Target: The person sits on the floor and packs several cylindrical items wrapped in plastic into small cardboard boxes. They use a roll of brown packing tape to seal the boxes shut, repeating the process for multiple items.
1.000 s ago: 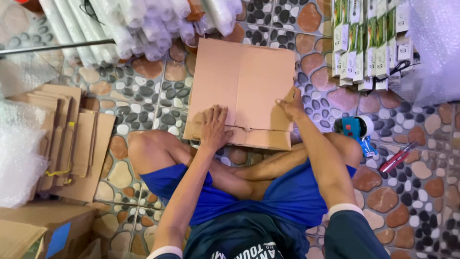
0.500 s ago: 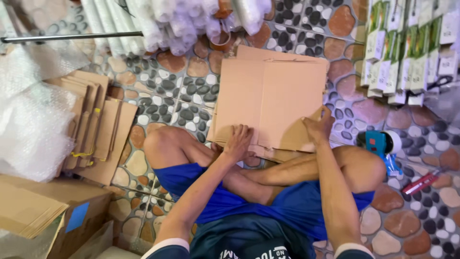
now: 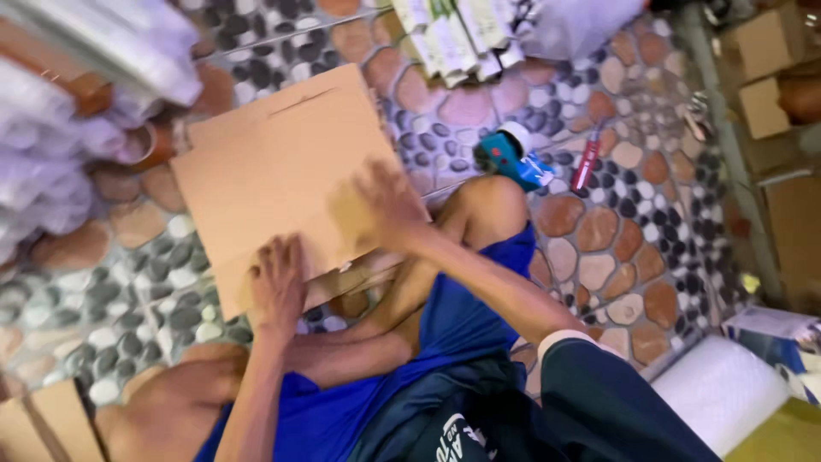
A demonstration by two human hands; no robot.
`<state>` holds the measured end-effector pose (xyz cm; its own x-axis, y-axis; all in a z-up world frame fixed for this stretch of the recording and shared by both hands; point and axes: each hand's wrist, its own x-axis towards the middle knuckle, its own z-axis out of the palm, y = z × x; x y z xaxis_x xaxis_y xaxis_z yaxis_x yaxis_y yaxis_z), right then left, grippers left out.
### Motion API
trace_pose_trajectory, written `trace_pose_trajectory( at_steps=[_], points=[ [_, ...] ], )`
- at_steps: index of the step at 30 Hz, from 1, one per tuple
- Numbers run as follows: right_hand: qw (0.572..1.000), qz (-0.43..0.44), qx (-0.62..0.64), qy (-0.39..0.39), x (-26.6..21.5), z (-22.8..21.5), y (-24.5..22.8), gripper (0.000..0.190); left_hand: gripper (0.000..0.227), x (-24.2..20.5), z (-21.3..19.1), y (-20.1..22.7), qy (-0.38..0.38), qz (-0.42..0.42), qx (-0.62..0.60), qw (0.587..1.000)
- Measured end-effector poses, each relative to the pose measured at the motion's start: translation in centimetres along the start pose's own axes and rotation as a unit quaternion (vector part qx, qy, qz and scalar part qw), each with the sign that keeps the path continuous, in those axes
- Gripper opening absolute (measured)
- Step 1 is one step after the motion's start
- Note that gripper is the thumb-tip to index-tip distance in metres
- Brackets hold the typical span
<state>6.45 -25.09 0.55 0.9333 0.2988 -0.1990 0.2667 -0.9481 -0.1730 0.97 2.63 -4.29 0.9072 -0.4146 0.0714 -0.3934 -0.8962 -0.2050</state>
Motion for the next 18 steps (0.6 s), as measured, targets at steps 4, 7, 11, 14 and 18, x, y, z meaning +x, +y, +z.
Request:
trace_pose_trajectory(
  at_steps=[4, 7, 11, 14, 18],
  points=[
    [0.989, -0.146, 0.034, -0.010, -1.5, 10.6, -1.9, 0.055, 0.073, -1.3, 9.9, -2.6, -0.200, 0.038, -0.132, 0.970],
    [0.976, -0.062, 0.066, -0.197, 4.0, 10.2, -0.5, 0.031, 0.028, 1.5, 10.0, -4.0, -0.369, -0.048, -0.219, 0.902],
    [0.967, -0.002, 0.126, -0.220, 7.6, 4.3, 0.6, 0.051, 0.101, 2.9, 2.6, -2.1, -0.155, -0.013, -0.110, 0.982],
    [0.957, 0.005, 0.187, -0.220, 7.6, 2.1, 0.9, 0.065, 0.138, 2.5, 0.5, -0.6, -0.069, 0.016, -0.064, 0.995],
    [0.962, -0.027, 0.191, -0.192, 5.7, -0.7, 0.8, 0.078, 0.137, 3.3, 1.3, -1.2, 0.008, 0.060, -0.027, 0.998]
  ],
)
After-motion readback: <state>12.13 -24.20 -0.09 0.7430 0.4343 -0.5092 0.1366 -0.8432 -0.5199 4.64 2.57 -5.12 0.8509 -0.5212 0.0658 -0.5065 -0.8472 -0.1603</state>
